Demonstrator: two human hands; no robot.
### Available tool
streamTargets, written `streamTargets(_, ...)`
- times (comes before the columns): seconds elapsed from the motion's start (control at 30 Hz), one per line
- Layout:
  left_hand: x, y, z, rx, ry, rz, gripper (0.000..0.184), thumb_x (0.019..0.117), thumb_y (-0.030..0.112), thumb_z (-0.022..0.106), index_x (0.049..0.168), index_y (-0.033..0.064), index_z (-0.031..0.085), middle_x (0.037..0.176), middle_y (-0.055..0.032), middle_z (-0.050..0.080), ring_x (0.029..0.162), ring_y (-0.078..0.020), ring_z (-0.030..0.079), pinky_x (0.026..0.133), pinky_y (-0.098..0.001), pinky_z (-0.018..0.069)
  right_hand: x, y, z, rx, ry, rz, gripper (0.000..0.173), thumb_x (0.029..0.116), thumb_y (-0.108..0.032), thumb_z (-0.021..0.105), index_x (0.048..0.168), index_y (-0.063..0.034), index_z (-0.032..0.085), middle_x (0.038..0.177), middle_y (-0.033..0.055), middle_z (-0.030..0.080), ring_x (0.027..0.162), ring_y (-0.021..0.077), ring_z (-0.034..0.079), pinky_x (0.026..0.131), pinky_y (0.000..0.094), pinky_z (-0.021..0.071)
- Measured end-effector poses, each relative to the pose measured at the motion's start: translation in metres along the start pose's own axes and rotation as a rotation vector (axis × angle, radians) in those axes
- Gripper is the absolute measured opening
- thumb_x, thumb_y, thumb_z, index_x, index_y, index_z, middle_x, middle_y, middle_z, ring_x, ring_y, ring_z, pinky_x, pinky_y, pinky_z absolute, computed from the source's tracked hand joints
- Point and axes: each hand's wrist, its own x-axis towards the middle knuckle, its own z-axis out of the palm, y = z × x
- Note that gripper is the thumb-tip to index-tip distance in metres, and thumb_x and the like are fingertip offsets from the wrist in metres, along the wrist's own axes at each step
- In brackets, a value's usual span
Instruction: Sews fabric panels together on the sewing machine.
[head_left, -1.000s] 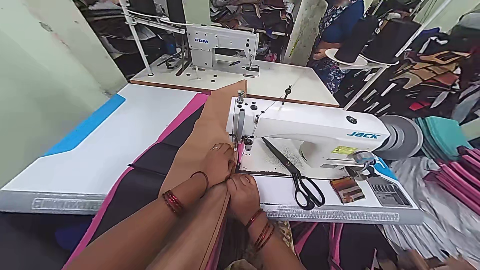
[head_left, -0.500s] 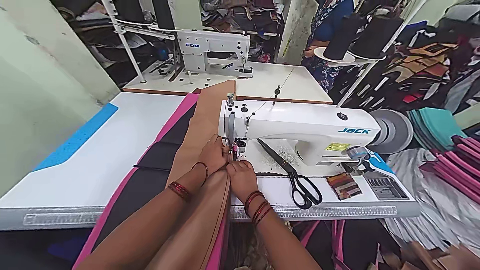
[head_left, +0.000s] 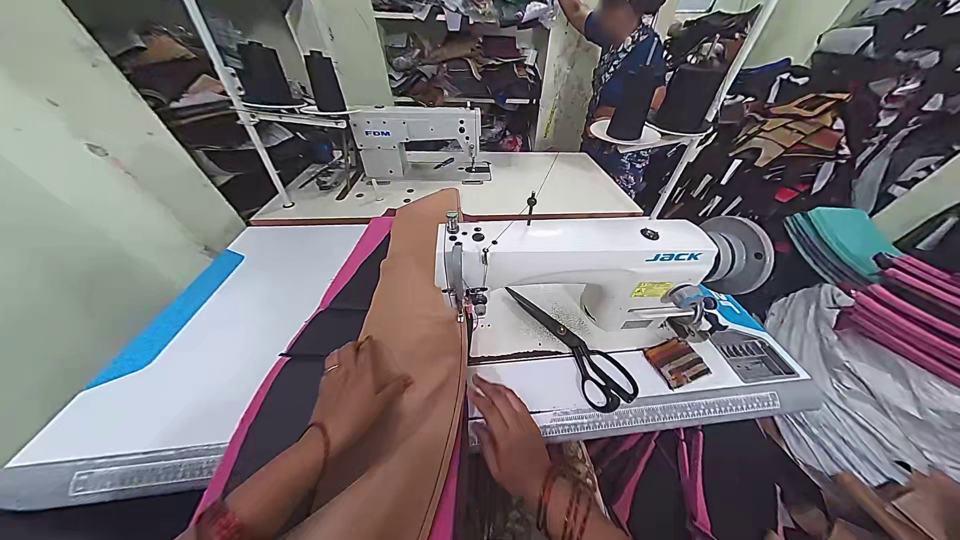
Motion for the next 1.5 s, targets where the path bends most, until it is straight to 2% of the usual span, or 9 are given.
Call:
streamTargets(0.3,-0.033,0.002,0.029,0.001,0.166,0.071,0.021,0.1006,0.015,0.063,0.101,-0.0049,0.07,0.104,-0.0239,0.07,0.109,-0.0463,0.064,0.092,-0.0645,0.0463,-0.016,-0.022,0.005,-0.041,0.007,-0.179,0.036,0.0921,-0.008,0.055,0.122,-0.0149,0.072,0.132,0.0099,0.068,0.12,0.0264,0.066,0.1,0.0388,0.0544)
streamTargets(0.4,-0.029,-0.006,0.026,0.043,0.227,0.052,0.025,0.1027,0.011,0.059,0.11,-0.0123,0.065,0.117,-0.0334,0.063,0.115,-0.052,0.061,0.097,-0.0622,0.0485,-0.013,-0.019,0.0,-0.049,0.034,-0.142,0.033,0.093,-0.011,0.053,0.118,-0.0154,0.074,0.128,0.0079,0.071,0.118,0.0253,0.067,0.1,0.0379,0.0544)
streamTargets(0.57,-0.035,-0.023,0.025,0.074,0.331,-0.023,0.069,0.089,0.045,0.072,0.119,-0.0157,0.061,0.12,-0.0393,0.059,0.113,-0.0584,0.059,0.09,-0.0649,0.0512,-0.023,-0.015,-0.004,-0.042,0.049,-0.043,0.031,0.0961,-0.018,0.052,0.116,-0.0161,0.076,0.126,0.0074,0.072,0.118,0.024,0.067,0.103,0.0353,0.0528)
streamTargets(0.7,-0.037,-0.005,0.012,-0.022,0.165,-0.163,0.06,0.092,0.031,0.078,0.128,-0.0125,0.058,0.127,-0.0349,0.059,0.12,-0.0515,0.059,0.101,-0.0596,0.0482,-0.03,-0.019,0.004,-0.036,0.072,-0.038,0.031,0.0966,-0.019,0.051,0.115,-0.0178,0.076,0.124,0.0062,0.072,0.116,0.0227,0.067,0.103,0.0356,0.0518)
streamTargets(1.03,-0.009,-0.035,0.0,-0.263,0.19,-0.096,0.052,0.0958,0.012,0.071,0.14,-0.0043,0.048,0.117,-0.0335,0.065,0.105,-0.0546,0.065,0.09,-0.0708,0.0489,-0.025,-0.012,-0.001,-0.095,-0.042,-0.173,0.055,0.0931,-0.043,0.059,0.139,-0.0132,0.06,0.141,0.0186,0.06,0.123,0.0309,0.064,0.099,0.0421,0.0532)
streamTargets(1.2,-0.011,-0.046,0.002,-0.196,0.103,-0.034,0.062,0.0951,0.017,0.074,0.146,0.0007,0.043,0.113,-0.0312,0.068,0.098,-0.0534,0.068,0.087,-0.0696,0.0514,-0.011,-0.012,0.017,-0.133,-0.145,-0.349,0.074,0.0747,-0.007,0.077,0.145,-0.0178,0.055,0.151,0.0153,0.053,0.143,0.0365,0.048,0.111,0.0644,0.0397)
streamTargets(1.3,-0.01,-0.031,-0.008,0.013,0.057,-0.081,0.072,0.0959,0.019,0.073,0.156,0.006,0.034,0.133,-0.0303,0.06,0.108,-0.0515,0.066,0.089,-0.0662,0.0523,-0.01,-0.016,0.035,-0.252,-0.064,-0.396,0.042,0.0951,-0.004,0.055,0.136,-0.013,0.06,0.142,0.0145,0.062,0.136,0.0322,0.056,0.109,0.0546,0.0445)
streamTargets(1.43,-0.011,-0.009,0.003,0.308,0.277,0.434,0.055,0.0969,0.0,0.056,0.151,-0.0033,0.046,0.154,-0.0316,0.043,0.141,-0.055,0.042,0.108,-0.079,0.0294,0.0,-0.025,0.042,-0.296,0.101,-0.399,0.031,0.101,-0.008,0.045,0.115,-0.0083,0.073,0.122,0.0126,0.074,0.117,0.0287,0.069,0.105,0.042,0.0508)
streamTargets(1.5,-0.003,0.009,0.015,0.32,0.191,0.757,0.047,0.0981,0.003,0.049,0.144,-0.0041,0.053,0.154,-0.0245,0.048,0.142,-0.0481,0.045,0.109,-0.0742,0.033,0.006,-0.029,0.039,-0.276,0.098,-0.399,0.032,0.0988,-0.007,0.045,0.107,-0.0054,0.075,0.117,0.0135,0.075,0.113,0.0286,0.071,0.102,0.0404,0.0528)
